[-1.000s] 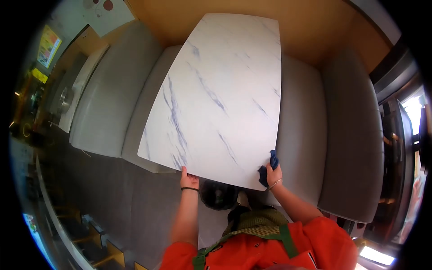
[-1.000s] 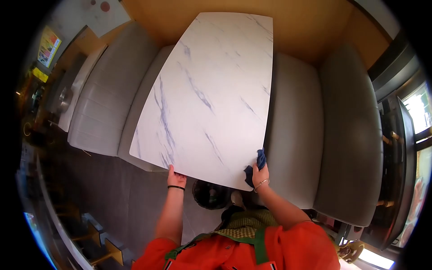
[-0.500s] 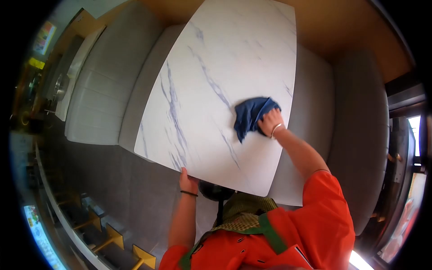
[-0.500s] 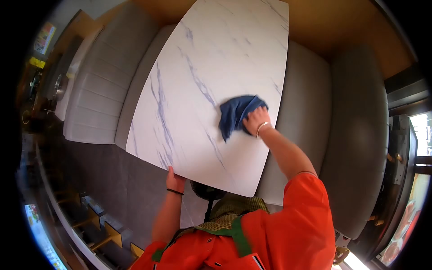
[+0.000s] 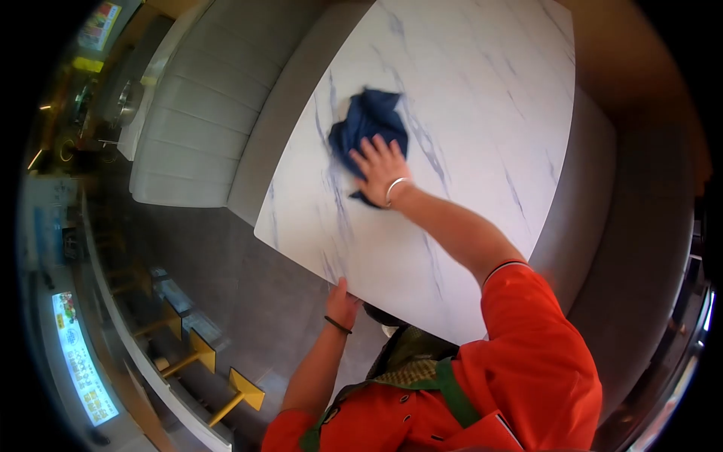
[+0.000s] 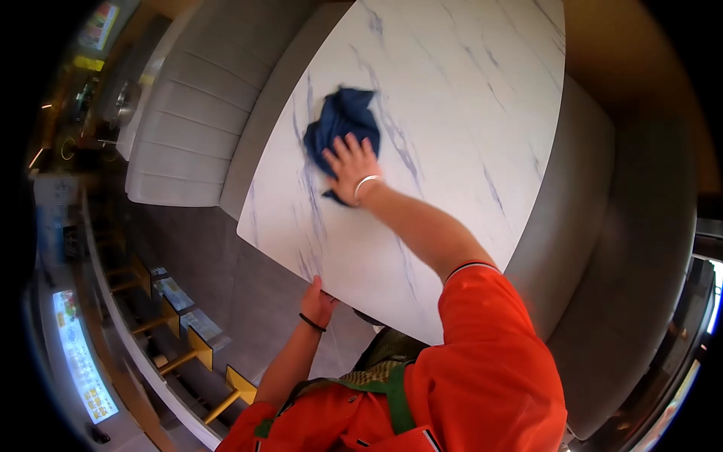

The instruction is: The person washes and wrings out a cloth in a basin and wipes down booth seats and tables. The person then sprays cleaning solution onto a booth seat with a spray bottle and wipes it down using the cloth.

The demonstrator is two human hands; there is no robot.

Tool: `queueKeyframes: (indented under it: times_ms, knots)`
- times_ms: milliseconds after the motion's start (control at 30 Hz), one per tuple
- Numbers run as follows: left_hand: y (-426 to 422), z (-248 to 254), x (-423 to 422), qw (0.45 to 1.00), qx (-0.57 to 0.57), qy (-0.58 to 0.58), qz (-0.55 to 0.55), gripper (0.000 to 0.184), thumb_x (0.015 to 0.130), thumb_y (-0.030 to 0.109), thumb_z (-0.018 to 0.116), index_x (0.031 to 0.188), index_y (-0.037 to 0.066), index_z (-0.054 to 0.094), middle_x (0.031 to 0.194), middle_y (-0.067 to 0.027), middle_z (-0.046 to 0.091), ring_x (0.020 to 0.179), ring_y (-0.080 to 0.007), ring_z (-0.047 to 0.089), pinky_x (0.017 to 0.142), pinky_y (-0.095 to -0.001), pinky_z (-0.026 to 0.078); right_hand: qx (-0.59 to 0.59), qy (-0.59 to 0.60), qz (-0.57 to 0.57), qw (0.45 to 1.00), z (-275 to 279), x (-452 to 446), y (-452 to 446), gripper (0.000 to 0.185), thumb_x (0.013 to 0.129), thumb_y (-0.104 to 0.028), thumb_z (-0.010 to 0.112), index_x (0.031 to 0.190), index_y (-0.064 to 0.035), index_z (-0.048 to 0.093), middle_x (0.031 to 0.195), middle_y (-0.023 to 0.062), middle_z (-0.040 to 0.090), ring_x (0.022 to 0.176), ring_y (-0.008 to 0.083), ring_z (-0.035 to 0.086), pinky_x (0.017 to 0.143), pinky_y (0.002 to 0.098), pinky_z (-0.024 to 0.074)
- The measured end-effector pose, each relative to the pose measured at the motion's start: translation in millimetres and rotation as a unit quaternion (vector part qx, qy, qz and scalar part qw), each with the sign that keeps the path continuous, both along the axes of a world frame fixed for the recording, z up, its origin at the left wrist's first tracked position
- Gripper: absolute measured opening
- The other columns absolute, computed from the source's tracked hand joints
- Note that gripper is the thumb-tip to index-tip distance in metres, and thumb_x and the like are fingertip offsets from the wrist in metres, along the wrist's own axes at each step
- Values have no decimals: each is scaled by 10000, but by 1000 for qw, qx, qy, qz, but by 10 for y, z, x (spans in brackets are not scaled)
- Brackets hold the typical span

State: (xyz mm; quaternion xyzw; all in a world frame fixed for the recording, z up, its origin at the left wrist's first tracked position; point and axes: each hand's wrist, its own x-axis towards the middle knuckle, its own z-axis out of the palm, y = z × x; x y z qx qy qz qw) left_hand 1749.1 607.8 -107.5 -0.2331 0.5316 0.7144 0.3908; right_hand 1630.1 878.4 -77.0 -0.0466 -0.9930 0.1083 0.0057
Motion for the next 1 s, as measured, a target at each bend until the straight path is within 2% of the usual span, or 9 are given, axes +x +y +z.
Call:
queueKeyframes:
  times_ms: [200,300,367,400,500,600,667,867,1000]
  knots:
    - [-374,-246,-191,998,46,-17,-35,380,882,232,476,1214,63,400,1162,-89,511,1043,-251,513,866,-422,416,-130,-23,219,967,1,1053,-1380,523,858,-381,429,1321,-151,349,1404,60,270,1258,239,281,1013,383,223]
    - [-874,-344,-469,927,44,248,-279,441,809,153,544,1220,92,398,1148,-53,514,984,-200,529,789,-401,437,-125,-72,114,983,256,1770,-1476,525,815,-342,508,1288,-147,387,1309,62,384,1169,232,370,940,358,297]
    - [-959,-98,-858,987,-87,66,-116,493,777,164,594,1223,92,397,1120,-50,513,927,-180,528,732,-376,447,-81,-86,-42,992,268,2211,-1381,544,775,-306,562,1271,-150,401,1221,70,439,1139,244,388,927,372,311]
    - [-986,-18,-1117,969,-201,113,-91,527,766,196,611,1210,15,393,1083,-77,523,935,-233,519,823,-333,427,-36,-53,-130,989,247,2476,-1349,564,755,-279,590,1269,-150,399,1233,78,431,1137,255,387,939,392,302]
    - [-1072,-78,-2040,743,-363,550,-118,544,814,261,567,1187,-88,378,1150,-208,495,1054,-333,481,888,-393,387,20,-20,-405,914,25,3123,-1249,564,757,-225,593,1277,-142,394,1305,119,385,1183,301,361,974,423,273]
    - [-736,286,-2591,717,-346,575,-189,571,858,372,472,1171,-100,401,1139,-273,486,1088,-376,453,918,-405,363,58,37,-518,853,-200,3478,-1090,516,813,-207,527,1298,-138,366,1350,137,332,1219,326,332,985,410,290]
    - [-550,262,-2847,700,-356,455,-419,647,872,486,352,1090,-109,484,1070,-308,509,1039,-393,480,900,-410,377,-21,55,-575,816,-216,3508,-1057,520,820,-202,519,1305,-126,348,1340,169,332,1187,354,368,967,395,320]
    - [-533,67,-2735,716,-399,421,-388,705,872,541,279,889,-93,586,948,-308,556,927,-416,530,824,-441,418,-102,99,-607,782,-364,3680,-862,567,823,-236,532,1326,-109,302,1268,233,376,1112,396,422,907,424,370]
    - [-617,152,-2588,705,-421,427,-378,688,878,522,275,915,-93,580,944,-301,560,920,-420,533,816,-448,419,-63,73,-604,791,-358,3679,-865,571,826,-249,530,1338,-165,292,1248,250,383,1100,418,422,908,435,370]
